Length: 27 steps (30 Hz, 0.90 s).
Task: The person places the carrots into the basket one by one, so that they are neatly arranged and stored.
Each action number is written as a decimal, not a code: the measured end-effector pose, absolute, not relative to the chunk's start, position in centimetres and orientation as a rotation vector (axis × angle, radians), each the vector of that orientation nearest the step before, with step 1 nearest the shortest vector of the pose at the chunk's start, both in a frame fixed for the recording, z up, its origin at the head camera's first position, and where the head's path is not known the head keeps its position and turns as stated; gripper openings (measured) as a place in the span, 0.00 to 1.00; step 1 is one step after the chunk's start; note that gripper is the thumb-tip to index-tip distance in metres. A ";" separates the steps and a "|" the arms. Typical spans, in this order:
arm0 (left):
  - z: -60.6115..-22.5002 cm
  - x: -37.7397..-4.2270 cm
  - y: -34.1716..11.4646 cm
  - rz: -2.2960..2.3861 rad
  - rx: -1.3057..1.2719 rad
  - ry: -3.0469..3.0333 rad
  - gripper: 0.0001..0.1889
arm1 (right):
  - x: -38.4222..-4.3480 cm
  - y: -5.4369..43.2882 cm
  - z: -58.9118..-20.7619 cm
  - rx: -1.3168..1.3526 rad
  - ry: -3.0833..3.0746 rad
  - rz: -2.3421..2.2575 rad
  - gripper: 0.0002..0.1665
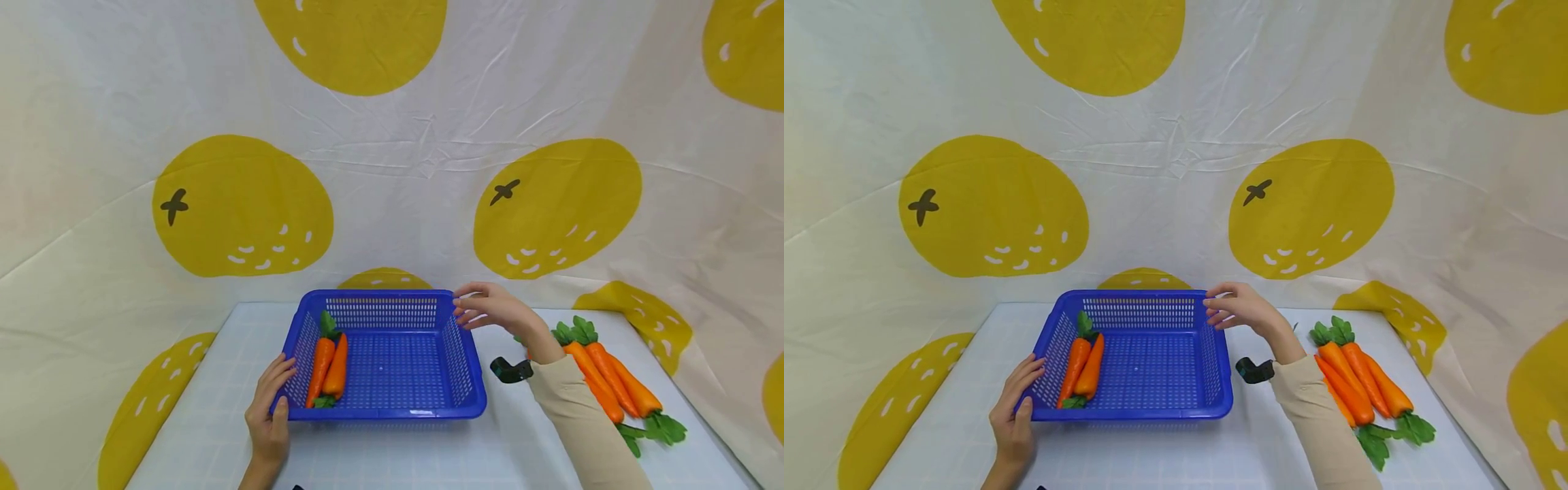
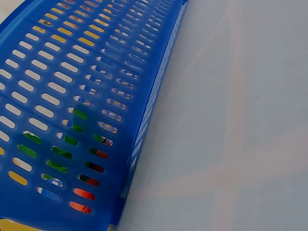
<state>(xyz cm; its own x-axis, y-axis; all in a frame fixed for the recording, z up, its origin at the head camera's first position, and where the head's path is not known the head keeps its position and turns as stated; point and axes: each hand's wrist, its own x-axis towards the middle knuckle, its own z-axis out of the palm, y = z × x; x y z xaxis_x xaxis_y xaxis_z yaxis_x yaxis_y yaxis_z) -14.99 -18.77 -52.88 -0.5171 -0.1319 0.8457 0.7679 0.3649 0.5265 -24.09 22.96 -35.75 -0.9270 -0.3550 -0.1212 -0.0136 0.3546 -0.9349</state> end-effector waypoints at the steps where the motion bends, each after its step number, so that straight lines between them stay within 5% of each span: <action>1: -52.9 -15.0 -18.8 -1.284 -0.563 -1.746 0.20 | -24.0 23.7 -35.9 -0.285 2.372 -1.557 0.29; 11: -52.8 -15.5 -18.9 -1.278 -0.593 -1.703 0.20 | -22.7 32.0 -40.0 0.174 2.776 -1.032 0.27; 27: -52.8 -15.2 -18.9 -1.285 -0.576 -1.739 0.20 | -21.1 36.2 -46.1 0.267 2.944 -0.782 0.29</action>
